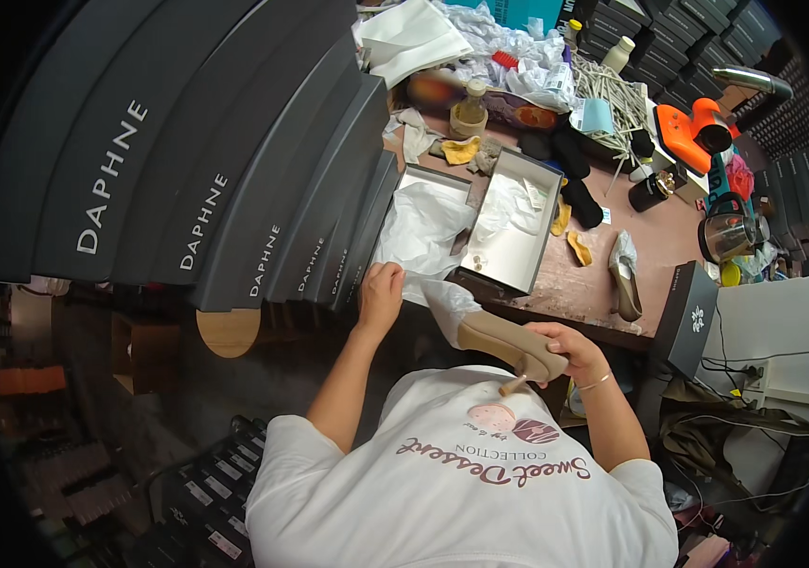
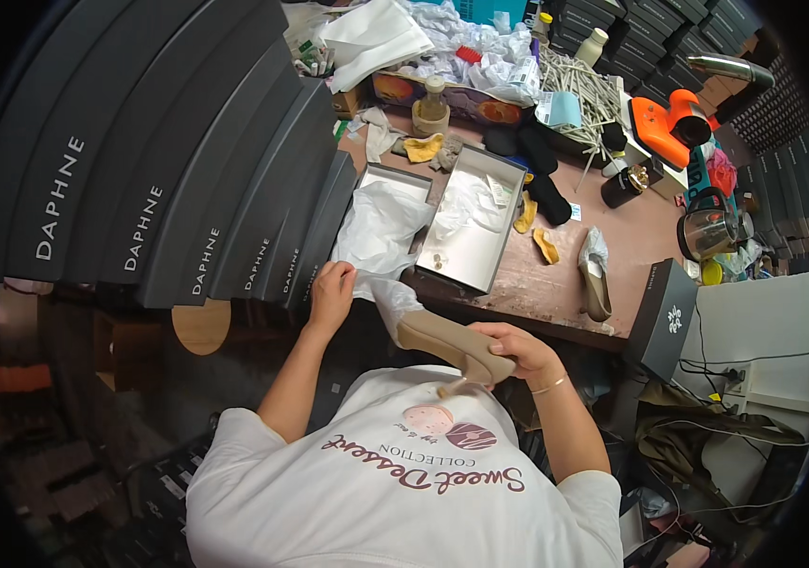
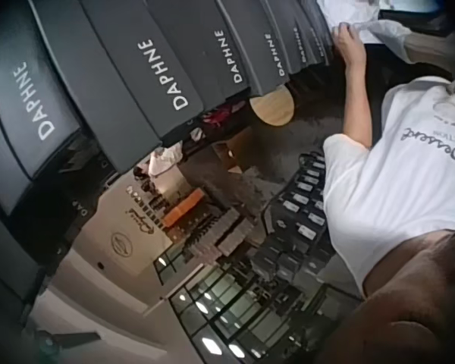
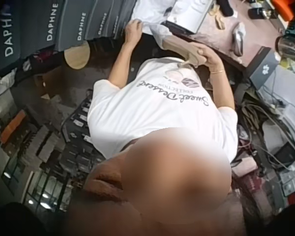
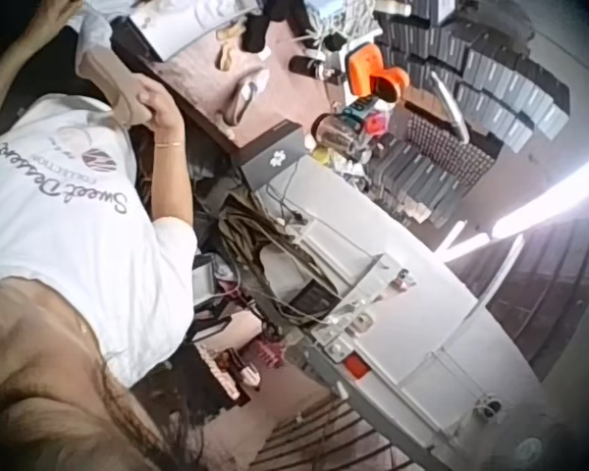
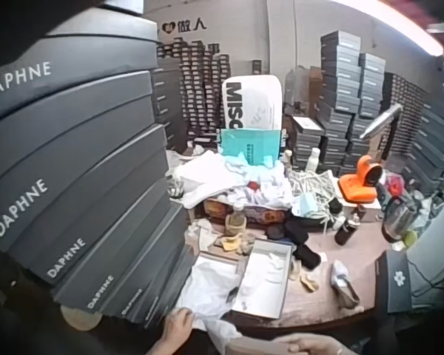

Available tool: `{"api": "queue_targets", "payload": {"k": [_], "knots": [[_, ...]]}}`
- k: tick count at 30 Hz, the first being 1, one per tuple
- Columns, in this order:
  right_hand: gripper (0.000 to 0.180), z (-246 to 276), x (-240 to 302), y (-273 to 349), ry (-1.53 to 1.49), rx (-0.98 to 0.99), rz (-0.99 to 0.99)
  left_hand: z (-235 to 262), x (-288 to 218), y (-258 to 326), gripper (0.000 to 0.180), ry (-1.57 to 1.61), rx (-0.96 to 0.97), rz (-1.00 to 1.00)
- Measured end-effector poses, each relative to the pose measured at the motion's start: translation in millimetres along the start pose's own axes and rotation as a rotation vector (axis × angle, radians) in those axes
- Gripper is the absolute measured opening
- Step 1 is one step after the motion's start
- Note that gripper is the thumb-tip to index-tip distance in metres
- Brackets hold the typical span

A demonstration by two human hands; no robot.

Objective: Packing a pair of shoes into a shoebox using protective tissue paper and foam inserts.

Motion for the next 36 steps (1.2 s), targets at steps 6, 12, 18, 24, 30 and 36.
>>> {"api": "queue_targets", "payload": {"k": [6,12,18,24,30,36], "knots": [[0.042,2,-15,-66,0.001,0.009,-0.033,32,-51,19,0.005,0.134,-0.13,-0.116],[0.042,45,-30,-46,-0.167,-0.214,0.068,14,-41,21,0.006,-0.062,0.305,-0.076],[0.054,47,-61,-28,-0.481,-0.273,0.123,-23,16,11,0.046,0.86,0.111,0.549],[0.058,42,-64,-27,-0.689,-0.071,0.206,9,-80,-23,0.039,0.657,-0.042,0.107],[0.065,19,-36,-29,-0.658,0.054,0.287,19,-146,-6,0.035,0.322,0.147,-0.204],[0.04,-7,0,-55,-0.332,-0.46,0.68,24,-230,42,0.049,0.381,0.187,-0.707]]}}
Point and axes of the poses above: each hand's wrist, its own y-axis away from the middle knuckle, its own z-axis out of the back of the hand, x = y × z, the point moved 9 cm from there along -y, towards the middle knuckle, and after that the axes turned 5 degrees about z, right-handed, at the moved point
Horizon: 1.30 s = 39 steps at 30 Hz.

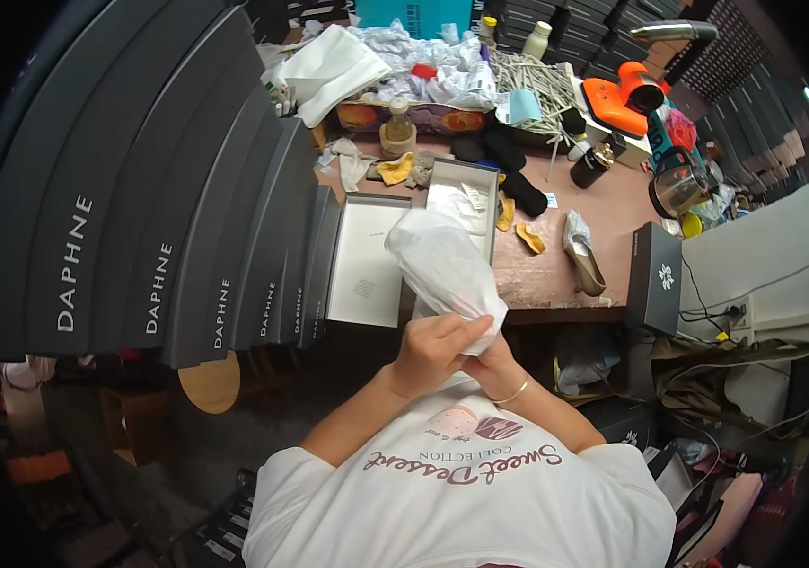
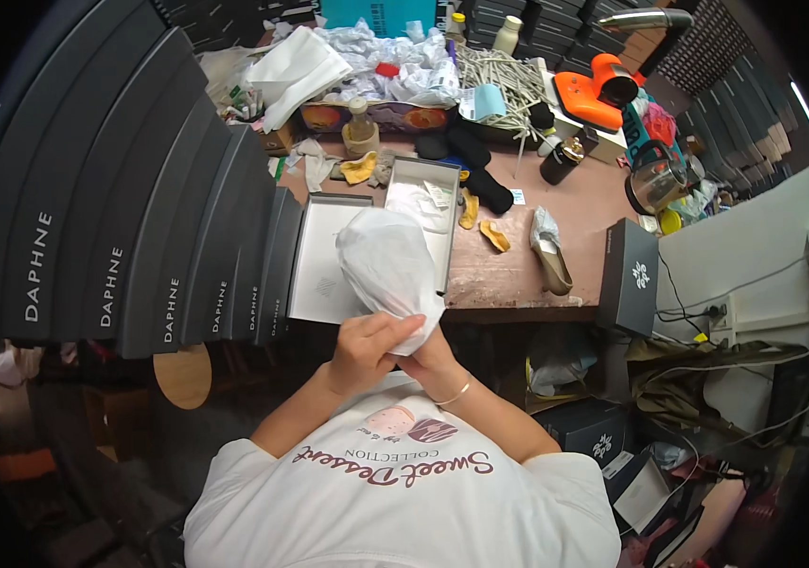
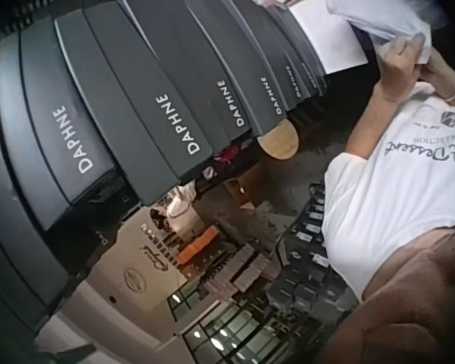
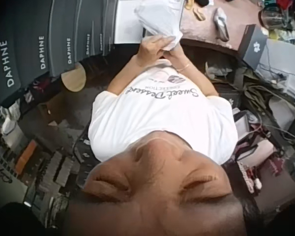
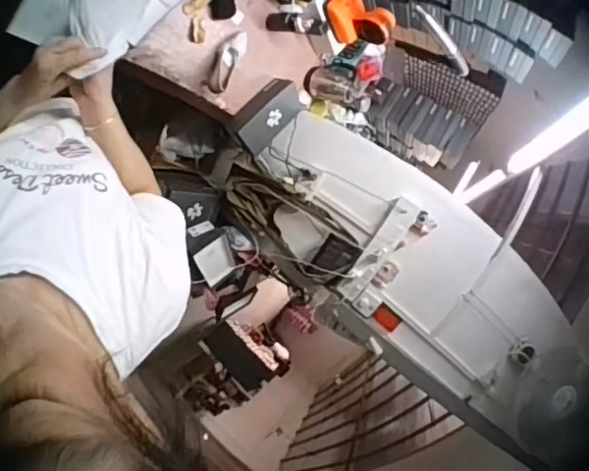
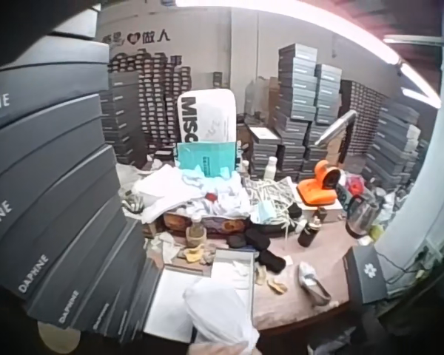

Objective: Packing a pair of shoes into a shoebox using protective tissue paper and foam inserts.

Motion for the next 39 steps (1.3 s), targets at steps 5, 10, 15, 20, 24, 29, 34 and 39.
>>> {"api": "queue_targets", "payload": {"k": [5,10,15,20,24,29,34,39], "knots": [[0.042,35,27,-29,0.737,0.079,0.373,-23,-14,14,0.053,0.168,0.097,-0.022],[0.043,30,26,-33,0.682,-0.019,0.335,-54,-24,33,0.058,0.3,0.202,-0.036],[0.045,67,33,-47,0.711,-0.055,0.285,-88,-13,47,0.054,0.304,0.734,0.059],[0.051,128,-44,-74,0.973,0.174,0.333,-69,121,59,0.067,1.163,-0.287,1.19],[0.054,48,-3,-59,1.517,0.665,0.239,-72,182,57,0.057,1.387,-0.748,1.283],[0.051,83,131,-70,0.7,0.093,-0.06,23,160,18,0.065,0.164,-0.928,0.821],[0.051,139,142,-90,0.272,-0.145,-0.151,-161,108,-29,0.092,-0.072,0.157,0.6],[0.048,188,123,-45,-0.019,-0.297,-0.388,-204,153,-35,0.096,0.007,0.774,0.617]]}}
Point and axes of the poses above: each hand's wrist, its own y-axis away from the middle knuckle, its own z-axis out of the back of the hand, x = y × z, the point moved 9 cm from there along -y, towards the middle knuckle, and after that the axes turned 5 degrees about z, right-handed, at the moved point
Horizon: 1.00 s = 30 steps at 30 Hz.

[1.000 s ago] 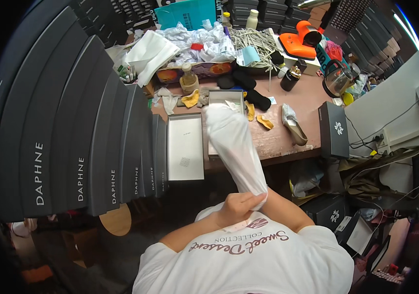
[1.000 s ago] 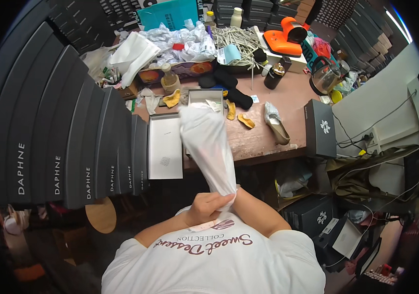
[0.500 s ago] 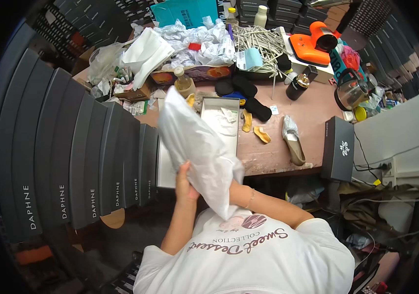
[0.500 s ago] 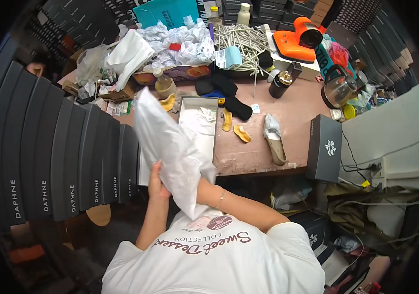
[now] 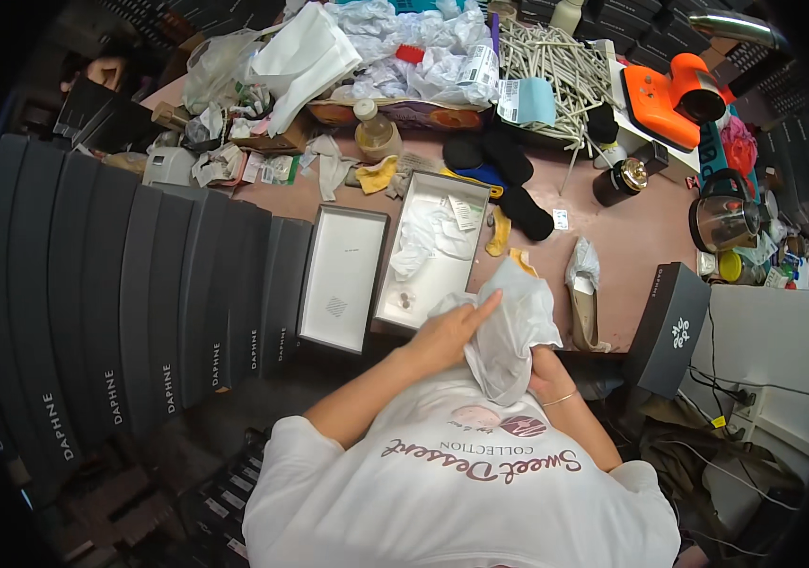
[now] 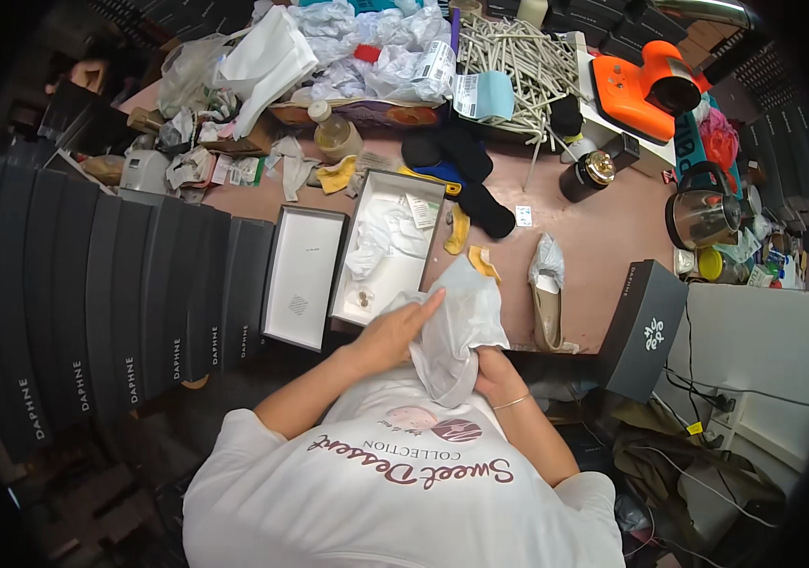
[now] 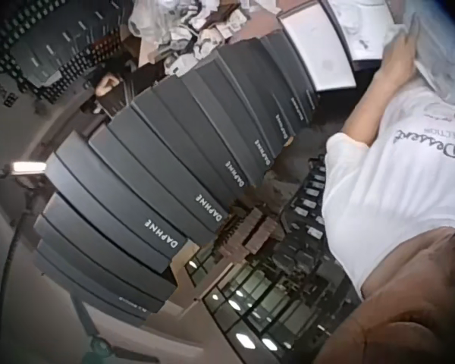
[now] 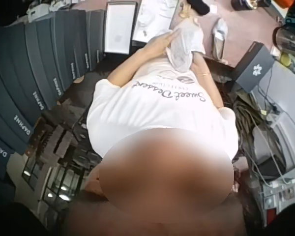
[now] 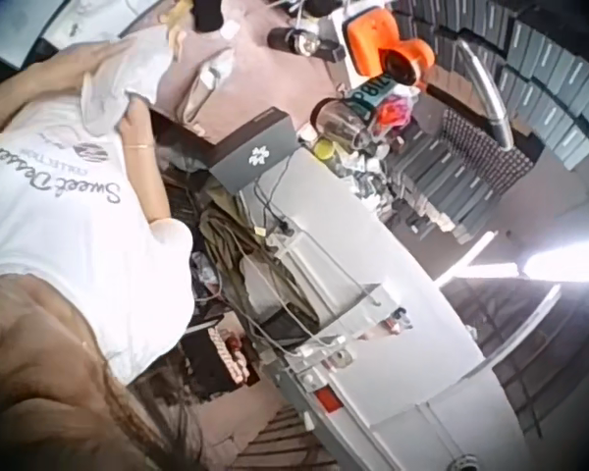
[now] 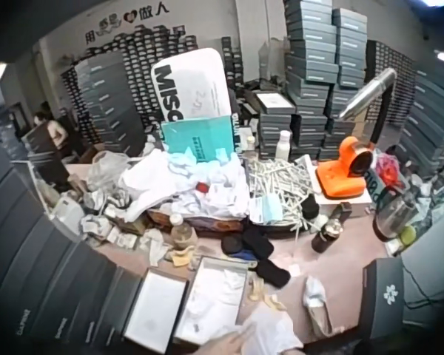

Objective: Packing a pair of shoes into a shoebox using protective tissue paper and foam inserts.

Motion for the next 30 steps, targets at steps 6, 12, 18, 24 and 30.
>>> {"api": "queue_targets", "payload": {"k": [6,12,18,24,30], "knots": [[0.048,-23,19,21,-0.31,0.023,0.235,71,100,-62,0.048,-1.013,-0.287,-0.297],[0.047,-67,88,26,-0.195,0.106,0.6,231,64,-61,0.02,-0.21,-0.61,-0.211],[0.06,-85,0,-110,0.567,0.11,0.238,281,70,40,0.013,-0.064,-1.077,-0.009],[0.09,-116,-50,-149,1.918,-0.062,0.424,235,125,68,0.018,0.118,-0.942,0.205],[0.058,-200,-8,-84,1.36,0.446,0.632,170,121,28,0.026,1.277,-0.484,0.122]]}}
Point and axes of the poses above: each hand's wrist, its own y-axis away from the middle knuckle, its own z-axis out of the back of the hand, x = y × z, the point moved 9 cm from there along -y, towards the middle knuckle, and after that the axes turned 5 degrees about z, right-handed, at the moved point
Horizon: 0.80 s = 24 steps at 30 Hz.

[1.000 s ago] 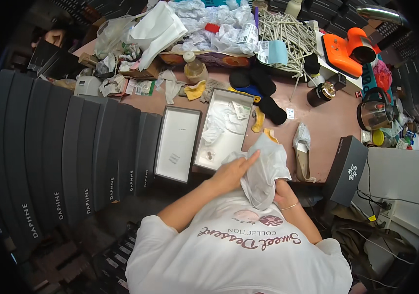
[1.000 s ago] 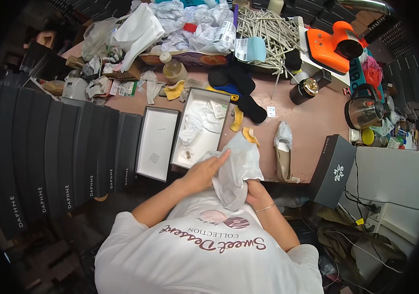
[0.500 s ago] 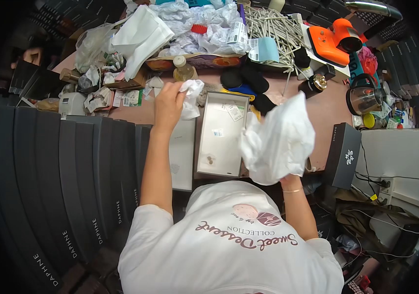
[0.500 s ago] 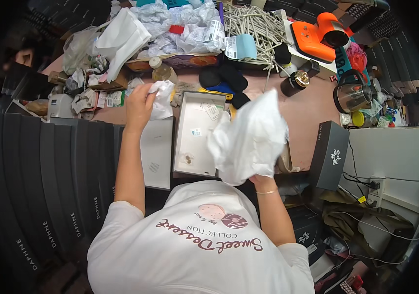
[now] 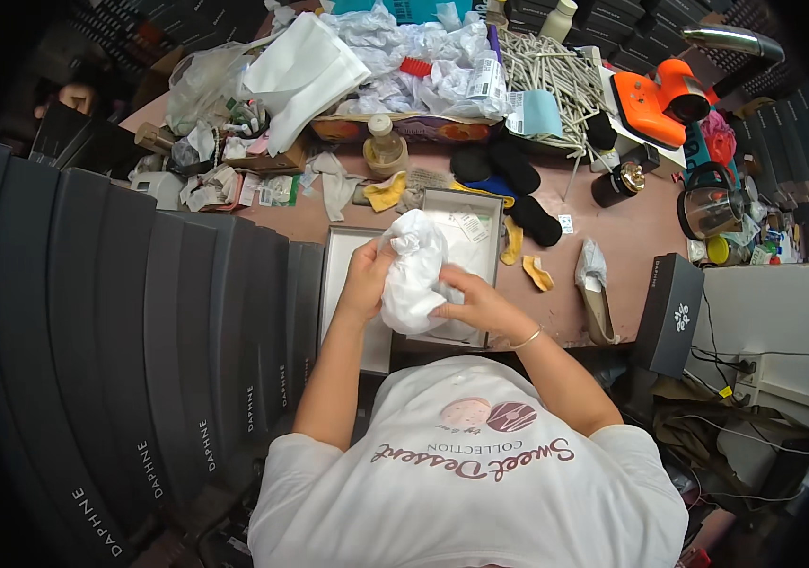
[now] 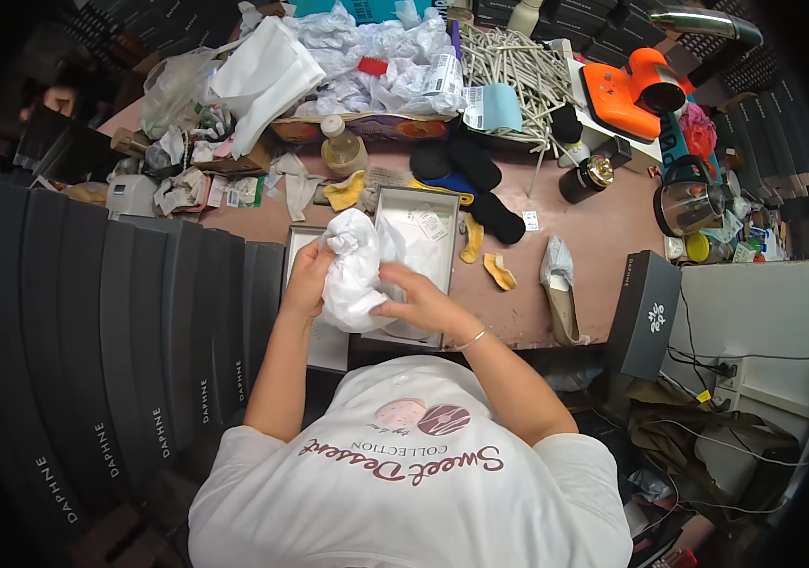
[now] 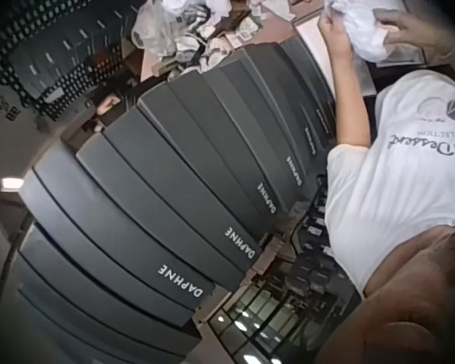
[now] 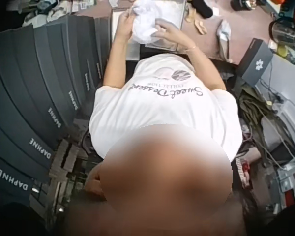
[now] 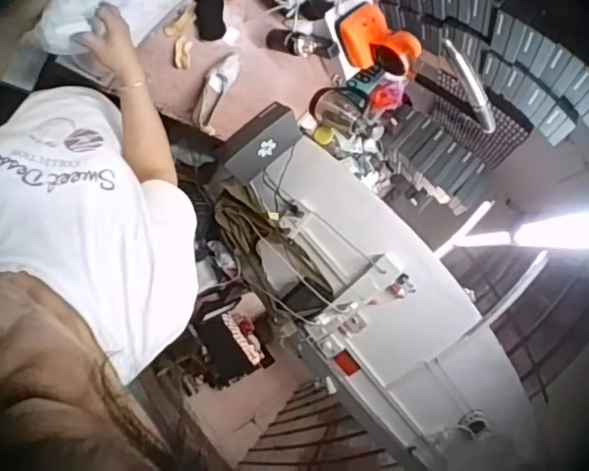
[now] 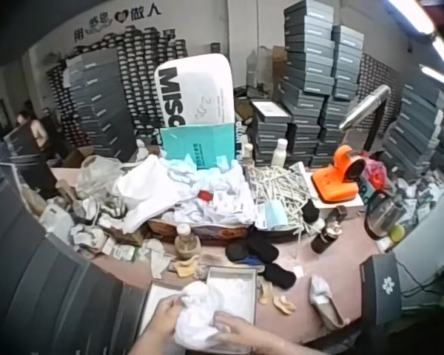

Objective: Packing a pair of shoes into a shoebox using protective tissue paper and foam inserts.

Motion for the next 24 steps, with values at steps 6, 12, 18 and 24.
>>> {"api": "queue_targets", "payload": {"k": [6,12,18,24], "knots": [[0.038,-1,-42,34,0.075,0.291,-0.266,93,12,-51,0.026,-0.178,-0.396,-0.22],[0.062,269,-80,91,0.5,-0.871,-0.186,65,6,-29,0.026,-0.669,-0.457,-0.243],[0.052,430,-110,85,1.039,-0.853,-0.34,69,20,-16,0.025,-0.74,-0.555,-0.258],[0.028,436,-135,58,0.967,-0.684,-0.406,69,35,-7,0.024,-0.564,-0.63,-0.177]]}}
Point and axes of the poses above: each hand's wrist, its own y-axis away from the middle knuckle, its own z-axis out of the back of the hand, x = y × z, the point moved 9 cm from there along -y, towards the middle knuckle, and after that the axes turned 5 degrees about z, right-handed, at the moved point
